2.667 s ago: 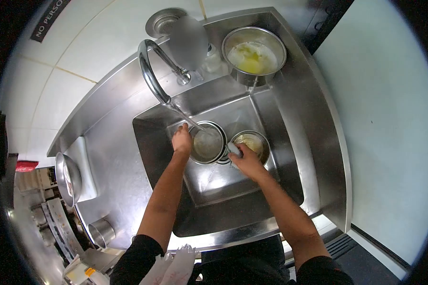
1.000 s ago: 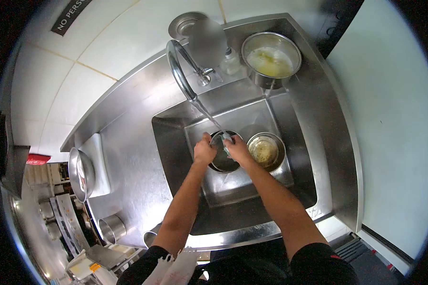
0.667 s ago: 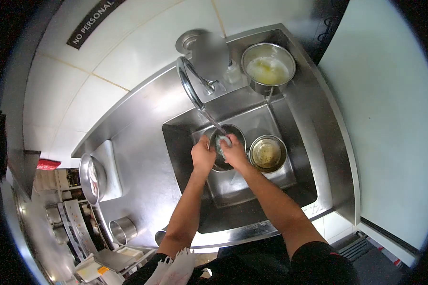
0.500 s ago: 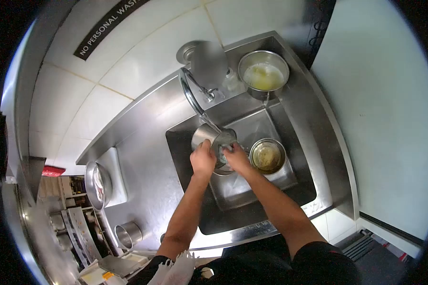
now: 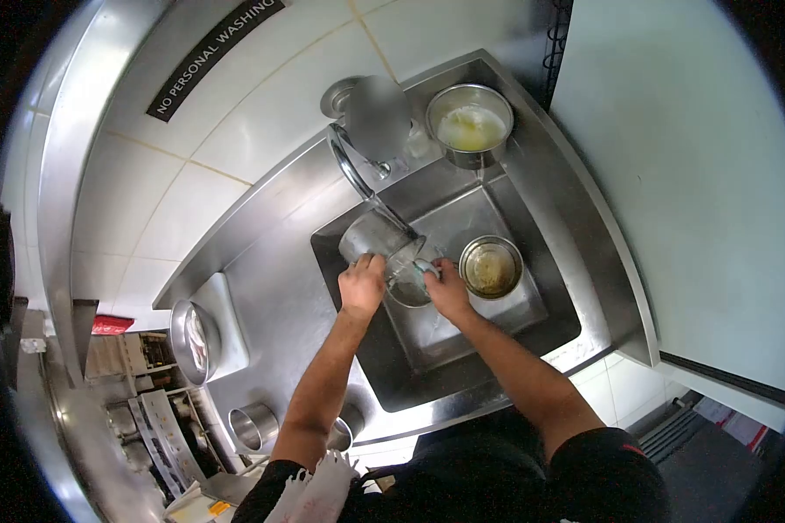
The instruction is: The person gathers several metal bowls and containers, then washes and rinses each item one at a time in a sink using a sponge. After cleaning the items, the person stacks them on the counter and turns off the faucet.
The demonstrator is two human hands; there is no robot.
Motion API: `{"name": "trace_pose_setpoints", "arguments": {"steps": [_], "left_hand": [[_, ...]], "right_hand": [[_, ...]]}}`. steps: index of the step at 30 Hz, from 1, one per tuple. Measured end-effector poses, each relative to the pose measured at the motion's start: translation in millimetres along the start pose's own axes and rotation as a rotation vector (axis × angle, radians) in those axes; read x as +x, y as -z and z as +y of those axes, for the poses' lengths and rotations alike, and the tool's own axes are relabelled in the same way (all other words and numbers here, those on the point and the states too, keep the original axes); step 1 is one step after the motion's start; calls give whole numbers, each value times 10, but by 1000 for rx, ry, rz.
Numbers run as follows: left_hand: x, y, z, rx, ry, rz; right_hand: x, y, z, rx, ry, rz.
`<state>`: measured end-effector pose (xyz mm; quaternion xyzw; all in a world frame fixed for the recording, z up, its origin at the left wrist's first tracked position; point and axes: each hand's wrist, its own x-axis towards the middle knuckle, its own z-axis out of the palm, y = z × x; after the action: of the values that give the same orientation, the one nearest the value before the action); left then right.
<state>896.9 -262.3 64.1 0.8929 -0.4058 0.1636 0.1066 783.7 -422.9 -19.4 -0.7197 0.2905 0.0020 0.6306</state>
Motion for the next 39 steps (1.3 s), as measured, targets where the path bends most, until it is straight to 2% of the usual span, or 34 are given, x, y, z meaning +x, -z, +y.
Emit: {"name": "trace_pose_setpoints", "arguments": {"steps": [3,5,8,10,11,14,15,17,19,22,23,26,27,30,34,35,36,38,39], "left_hand": [[-69,-69,37,-76,160,21],[-108,-103,67,-192,350,22],[-117,-96,123,-541,601,109],[-132,-58,94,-687,732,145],[-189,-102,42,-681,717,169],[-243,-61,-101,-559,706,77],[-267,-96,-149,-560,679,68],[-310,-157,-137,-568,758,72],[-368,-316,-91,-589,862,129],[-400,-410,177,-529,1006,128],[-433,-465,112,-550,1011,92],[-427,-527,-328,-607,759,-168],[-273,-414,-377,-704,900,-474],[-222,-711,-404,-771,935,-358],[-462,-678,99,-695,935,-91],[-333,-363,302,-718,1048,-98],[-299,-383,262,-669,991,-94],[-272,-404,88,-575,886,-87],[-280,-384,-4,-628,820,-57]], "right_hand": [[-57,-161,-204,85,168,15],[-11,-356,-229,109,256,-15],[152,-851,-13,183,455,-210],[134,-890,25,142,448,-327],[71,-879,-16,121,441,-389],[-318,-376,-315,-723,631,-534],[-361,-221,-161,-907,755,-440],[-93,-147,-120,-1070,723,-538],[-51,-208,-121,-1134,712,-448],[-144,-568,-208,-669,371,-592],[-191,-539,-228,-559,354,-579],[-225,-91,6,-1077,720,-651],[-89,-4,-72,-1140,655,-788],[-6,66,-92,-1122,795,-737],[-162,-242,-205,-930,621,-483],[-224,-306,-331,-874,579,-435],[-268,-362,-406,-817,535,-386],[-338,-379,-341,-719,586,-385],[-374,-333,-292,-651,615,-395]]}}
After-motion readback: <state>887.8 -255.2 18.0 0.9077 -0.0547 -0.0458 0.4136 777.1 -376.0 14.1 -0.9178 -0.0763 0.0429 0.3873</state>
